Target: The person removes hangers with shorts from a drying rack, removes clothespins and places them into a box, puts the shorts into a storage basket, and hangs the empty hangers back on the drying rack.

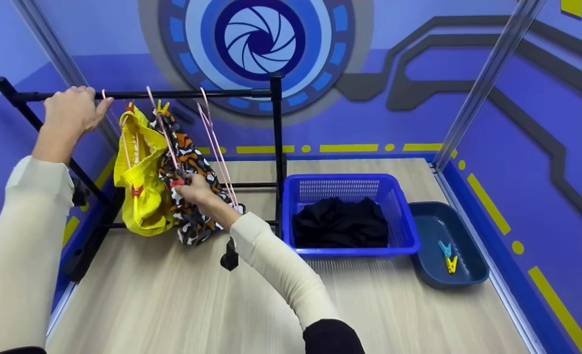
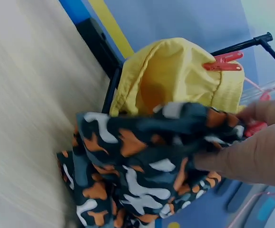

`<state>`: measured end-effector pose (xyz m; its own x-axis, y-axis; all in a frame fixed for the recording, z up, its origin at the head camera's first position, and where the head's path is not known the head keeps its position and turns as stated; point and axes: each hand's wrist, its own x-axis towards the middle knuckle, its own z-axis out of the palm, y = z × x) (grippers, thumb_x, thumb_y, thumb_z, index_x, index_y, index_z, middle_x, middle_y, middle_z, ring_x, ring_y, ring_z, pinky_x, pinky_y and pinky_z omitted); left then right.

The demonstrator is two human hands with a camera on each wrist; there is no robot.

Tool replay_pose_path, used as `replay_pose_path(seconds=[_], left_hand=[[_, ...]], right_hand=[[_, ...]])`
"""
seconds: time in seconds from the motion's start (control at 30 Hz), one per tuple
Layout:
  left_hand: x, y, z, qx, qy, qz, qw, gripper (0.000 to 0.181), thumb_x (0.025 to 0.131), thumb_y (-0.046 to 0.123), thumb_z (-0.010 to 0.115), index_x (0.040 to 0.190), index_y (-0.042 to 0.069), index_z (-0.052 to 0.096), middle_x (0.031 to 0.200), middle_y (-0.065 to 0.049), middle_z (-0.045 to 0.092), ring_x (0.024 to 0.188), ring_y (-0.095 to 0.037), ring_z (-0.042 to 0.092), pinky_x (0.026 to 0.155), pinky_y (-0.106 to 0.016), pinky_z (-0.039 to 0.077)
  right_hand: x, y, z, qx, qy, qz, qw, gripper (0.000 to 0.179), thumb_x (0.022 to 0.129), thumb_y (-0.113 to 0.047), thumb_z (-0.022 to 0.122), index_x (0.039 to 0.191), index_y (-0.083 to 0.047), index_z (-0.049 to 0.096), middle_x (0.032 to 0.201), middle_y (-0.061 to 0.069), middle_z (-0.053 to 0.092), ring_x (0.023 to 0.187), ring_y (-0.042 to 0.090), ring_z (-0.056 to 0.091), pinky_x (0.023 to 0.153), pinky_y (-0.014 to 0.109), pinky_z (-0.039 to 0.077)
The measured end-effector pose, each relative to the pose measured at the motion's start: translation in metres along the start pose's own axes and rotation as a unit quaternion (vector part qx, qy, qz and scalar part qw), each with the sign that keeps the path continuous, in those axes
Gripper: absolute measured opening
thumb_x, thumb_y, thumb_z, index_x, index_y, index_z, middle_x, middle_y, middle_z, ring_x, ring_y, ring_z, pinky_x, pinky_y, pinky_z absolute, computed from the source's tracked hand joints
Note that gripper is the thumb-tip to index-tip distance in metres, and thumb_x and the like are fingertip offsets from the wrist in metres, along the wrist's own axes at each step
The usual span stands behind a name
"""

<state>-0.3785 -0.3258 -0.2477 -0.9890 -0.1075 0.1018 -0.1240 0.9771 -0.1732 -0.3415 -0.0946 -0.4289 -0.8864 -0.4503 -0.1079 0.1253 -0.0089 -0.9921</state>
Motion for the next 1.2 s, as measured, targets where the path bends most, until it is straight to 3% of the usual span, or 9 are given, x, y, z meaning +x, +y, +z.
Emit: replay_pose_path(seconds=[0.1,0.23,0.33,0.4,0.63,0.77,0.9,1.03,1.2], left_hand=[[-0.001,0.000,0.000,-0.003,0.000,0.001,1.0000,0.080,0.109,0.051,0.015,0.145,-0.016,0.038,0.134,-0.039,0.051,0.116,-0.053,0.055,0.088,-0.058,0.054],[-0.002,-0.001,0.000,-0.010,0.004,-0.002,0.9999,0.078,0.109,0.050,0.016,0.146,-0.015,0.037,0.136,-0.039,0.050,0.119,-0.053,0.054,0.090,-0.060,0.053],[-0.003,-0.001,0.001,-0.014,0.001,-0.003,0.9999,0.074,0.110,0.049,0.015,0.153,-0.010,0.031,0.142,-0.039,0.045,0.125,-0.054,0.049,0.094,-0.063,0.050],[-0.003,-0.001,0.002,-0.012,-0.004,-0.001,0.9999,0.071,0.110,0.048,0.015,0.157,-0.005,0.025,0.146,-0.039,0.041,0.130,-0.054,0.044,0.096,-0.064,0.049],[0.001,0.013,0.004,0.004,-0.034,-0.007,0.9994,0.078,0.108,0.049,0.036,0.161,-0.001,0.008,0.158,-0.044,0.016,0.150,-0.056,0.020,0.101,-0.062,0.048],[0.006,0.027,0.008,-0.025,-0.023,-0.024,0.9991,0.084,0.106,0.047,0.047,0.161,-0.002,0.007,0.159,-0.045,0.009,0.152,-0.057,0.013,0.103,-0.062,0.047],[0.009,0.041,0.014,-0.071,0.015,-0.015,0.9973,0.087,0.104,0.041,0.055,0.161,-0.004,0.007,0.163,-0.040,0.005,0.155,-0.052,0.008,0.119,-0.065,0.030],[0.009,0.047,0.019,-0.082,0.038,-0.003,0.9959,0.084,0.105,0.032,0.051,0.161,-0.005,0.002,0.167,-0.032,0.001,0.158,-0.044,0.002,0.126,-0.063,0.014],[0.003,0.040,0.018,-0.093,0.020,0.022,0.9952,0.087,0.104,0.031,0.048,0.160,-0.005,-0.009,0.168,-0.027,-0.010,0.159,-0.040,-0.006,0.128,-0.060,0.003]], right_hand=[[-0.004,-0.001,0.003,0.020,0.028,-0.047,0.9983,0.032,0.091,0.011,0.046,0.122,0.005,0.052,0.084,-0.003,0.046,0.077,0.009,0.044,0.068,0.017,0.038],[-0.014,-0.011,0.005,-0.025,0.058,-0.097,0.9933,0.054,0.090,0.008,0.044,0.144,0.005,0.044,0.108,0.007,0.056,0.101,0.014,0.050,0.089,0.020,0.041],[-0.023,-0.020,0.005,-0.050,0.066,-0.119,0.9894,0.050,0.094,0.005,0.043,0.143,0.000,0.045,0.129,0.016,0.056,0.118,0.019,0.049,0.105,0.028,0.040],[-0.029,-0.025,0.005,-0.058,0.069,-0.133,0.9870,0.041,0.096,0.003,0.041,0.136,-0.001,0.048,0.129,0.014,0.055,0.121,0.019,0.047,0.110,0.031,0.038],[-0.049,-0.042,-0.001,-0.080,0.083,-0.157,0.9808,0.037,0.097,0.005,0.043,0.133,0.002,0.048,0.106,0.004,0.051,0.100,0.014,0.049,0.096,0.023,0.042],[-0.064,-0.053,-0.011,-0.064,0.089,-0.149,0.9826,0.037,0.096,0.006,0.049,0.133,0.003,0.049,0.103,0.002,0.053,0.093,0.012,0.051,0.087,0.019,0.044],[-0.084,-0.067,-0.024,-0.060,0.110,-0.132,0.9833,0.040,0.094,0.007,0.055,0.135,0.003,0.053,0.116,0.013,0.062,0.098,0.015,0.057,0.093,0.025,0.051],[-0.104,-0.087,-0.034,-0.048,0.109,-0.105,0.9874,0.038,0.095,0.006,0.058,0.133,0.004,0.057,0.128,0.020,0.063,0.103,0.020,0.061,0.099,0.032,0.053],[-0.124,-0.111,-0.047,-0.073,0.102,-0.109,0.9861,0.026,0.092,0.006,0.062,0.117,0.005,0.067,0.110,0.011,0.069,0.091,0.015,0.061,0.087,0.025,0.054]])
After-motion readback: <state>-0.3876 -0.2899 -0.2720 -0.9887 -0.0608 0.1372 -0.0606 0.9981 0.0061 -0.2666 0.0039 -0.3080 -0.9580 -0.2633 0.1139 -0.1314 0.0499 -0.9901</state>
